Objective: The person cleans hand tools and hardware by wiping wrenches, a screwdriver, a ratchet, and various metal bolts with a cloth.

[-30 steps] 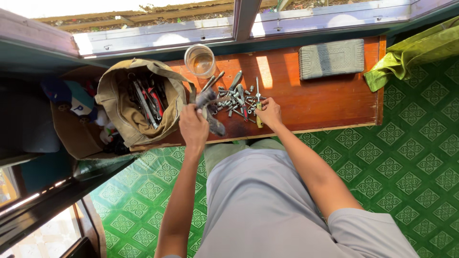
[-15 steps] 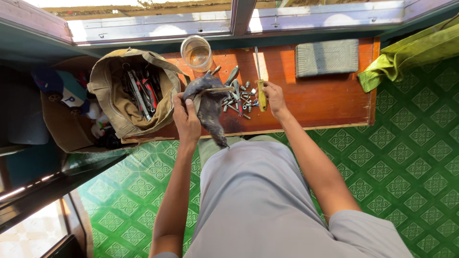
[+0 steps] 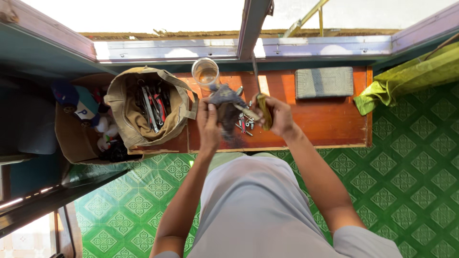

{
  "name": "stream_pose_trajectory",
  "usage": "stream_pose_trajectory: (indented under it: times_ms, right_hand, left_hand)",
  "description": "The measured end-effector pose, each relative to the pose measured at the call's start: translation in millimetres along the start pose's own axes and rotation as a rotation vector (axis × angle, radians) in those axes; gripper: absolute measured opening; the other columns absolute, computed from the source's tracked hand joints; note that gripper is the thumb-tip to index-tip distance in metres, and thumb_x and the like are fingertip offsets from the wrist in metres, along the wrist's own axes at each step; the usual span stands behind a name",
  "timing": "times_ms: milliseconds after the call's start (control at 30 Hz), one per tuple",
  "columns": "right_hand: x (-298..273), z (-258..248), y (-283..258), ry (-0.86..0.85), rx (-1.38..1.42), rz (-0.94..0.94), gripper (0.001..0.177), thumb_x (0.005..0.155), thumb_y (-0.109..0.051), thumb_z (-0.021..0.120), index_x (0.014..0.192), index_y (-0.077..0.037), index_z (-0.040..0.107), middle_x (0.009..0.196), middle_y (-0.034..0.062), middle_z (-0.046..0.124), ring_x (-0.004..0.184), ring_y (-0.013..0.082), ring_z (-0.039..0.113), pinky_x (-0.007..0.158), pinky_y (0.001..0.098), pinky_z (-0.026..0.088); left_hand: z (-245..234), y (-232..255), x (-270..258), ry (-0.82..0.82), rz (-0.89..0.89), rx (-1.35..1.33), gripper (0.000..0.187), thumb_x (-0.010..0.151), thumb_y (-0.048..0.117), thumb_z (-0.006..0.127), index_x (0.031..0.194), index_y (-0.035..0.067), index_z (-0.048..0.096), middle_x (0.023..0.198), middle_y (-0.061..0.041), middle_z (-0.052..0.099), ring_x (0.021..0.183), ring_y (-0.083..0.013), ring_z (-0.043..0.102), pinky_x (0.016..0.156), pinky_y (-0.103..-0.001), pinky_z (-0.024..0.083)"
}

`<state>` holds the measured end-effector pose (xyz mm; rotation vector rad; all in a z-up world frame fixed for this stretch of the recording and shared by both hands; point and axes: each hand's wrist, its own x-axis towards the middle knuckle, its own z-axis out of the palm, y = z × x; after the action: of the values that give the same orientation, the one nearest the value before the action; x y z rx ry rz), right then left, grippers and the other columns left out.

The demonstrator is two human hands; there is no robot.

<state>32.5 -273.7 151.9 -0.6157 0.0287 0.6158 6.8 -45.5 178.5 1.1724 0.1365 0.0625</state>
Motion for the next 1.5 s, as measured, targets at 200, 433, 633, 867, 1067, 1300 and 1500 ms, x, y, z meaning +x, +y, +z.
stream_pose_trajectory:
  times_ms: [200, 433, 633, 867, 1067, 1300, 1500]
  right_hand:
    - [-2, 14, 25, 0.015, -0.1, 0.108, 0.042, 0.105, -0.042, 0.046, 0.104, -0.002, 0.061, 0.07, 0.0034, 0.052, 0.055, 0.0158, 0.047, 0.052, 0.0311, 0.041]
    - [-4, -8, 41, -0.125, 0.16, 0.395, 0.039, 0.103, -0.041, 0.051, 0.104, -0.003, 0.059, 0.07, 0.0019, 0.049, 0.055, 0.0131, 0.044, 0.05, 0.0269, 0.036]
    - [-11, -10, 38, -0.221, 0.156, 0.538, 0.044, 0.103, -0.042, 0.054, 0.103, 0.002, 0.06, 0.069, 0.0004, 0.047, 0.052, 0.0072, 0.041, 0.047, 0.0223, 0.033]
    - [-22, -4, 21, -0.125, -0.144, 0.454, 0.043, 0.108, -0.041, 0.049, 0.104, 0.0, 0.061, 0.068, 0.0006, 0.049, 0.054, 0.0096, 0.046, 0.047, 0.0237, 0.038]
    - [-16, -4, 2, -0.072, -0.119, 0.296, 0.042, 0.107, -0.043, 0.05, 0.11, -0.003, 0.061, 0.075, 0.0019, 0.053, 0.061, 0.0114, 0.051, 0.056, 0.0266, 0.045]
    - [-3, 24, 5, -0.09, -0.413, 0.198, 0.04, 0.105, -0.04, 0.052, 0.118, -0.003, 0.062, 0.084, 0.0036, 0.06, 0.073, 0.0127, 0.058, 0.065, 0.0282, 0.05]
    - [3, 9, 19, -0.026, -0.402, 0.145, 0.038, 0.108, -0.039, 0.049, 0.111, -0.004, 0.061, 0.085, 0.0066, 0.065, 0.072, 0.0142, 0.061, 0.065, 0.0289, 0.051]
  left_hand:
    - [39, 0, -8, -0.086, -0.099, 0.051, 0.024, 0.109, 0.029, 0.045, 0.126, 0.013, 0.044, 0.091, 0.0, 0.062, 0.079, -0.0064, 0.057, 0.071, -0.021, 0.049]
    - [20, -42, -13, -0.059, -0.36, 0.285, 0.047, 0.12, 0.038, 0.053, 0.102, -0.004, 0.063, 0.084, -0.007, 0.057, 0.068, -0.0096, 0.051, 0.061, -0.026, 0.042]
    - [11, -15, -6, -0.034, -0.129, 0.005, 0.034, 0.108, 0.041, 0.044, 0.106, 0.011, 0.06, 0.101, 0.0, 0.065, 0.095, -0.0105, 0.059, 0.091, -0.029, 0.05]
    - [-31, 42, 34, 0.269, -0.075, -0.11, 0.029, 0.111, 0.034, 0.044, 0.103, 0.01, 0.058, 0.094, -0.008, 0.062, 0.077, -0.0159, 0.057, 0.071, -0.038, 0.051]
    - [-19, 59, 20, 0.115, -0.082, -0.057, 0.022, 0.108, 0.032, 0.047, 0.122, 0.015, 0.05, 0.108, -0.007, 0.067, 0.086, -0.0191, 0.068, 0.07, -0.036, 0.057]
    - [8, 9, -10, -0.108, -0.121, -0.01, 0.036, 0.103, 0.025, 0.059, 0.132, 0.003, 0.057, 0.122, -0.011, 0.066, 0.11, -0.0184, 0.064, 0.103, -0.034, 0.05]
    - [-1, 15, -11, -0.353, -0.13, -0.594, 0.044, 0.111, 0.034, 0.061, 0.125, -0.008, 0.062, 0.125, -0.016, 0.067, 0.119, -0.0233, 0.064, 0.109, -0.035, 0.048]
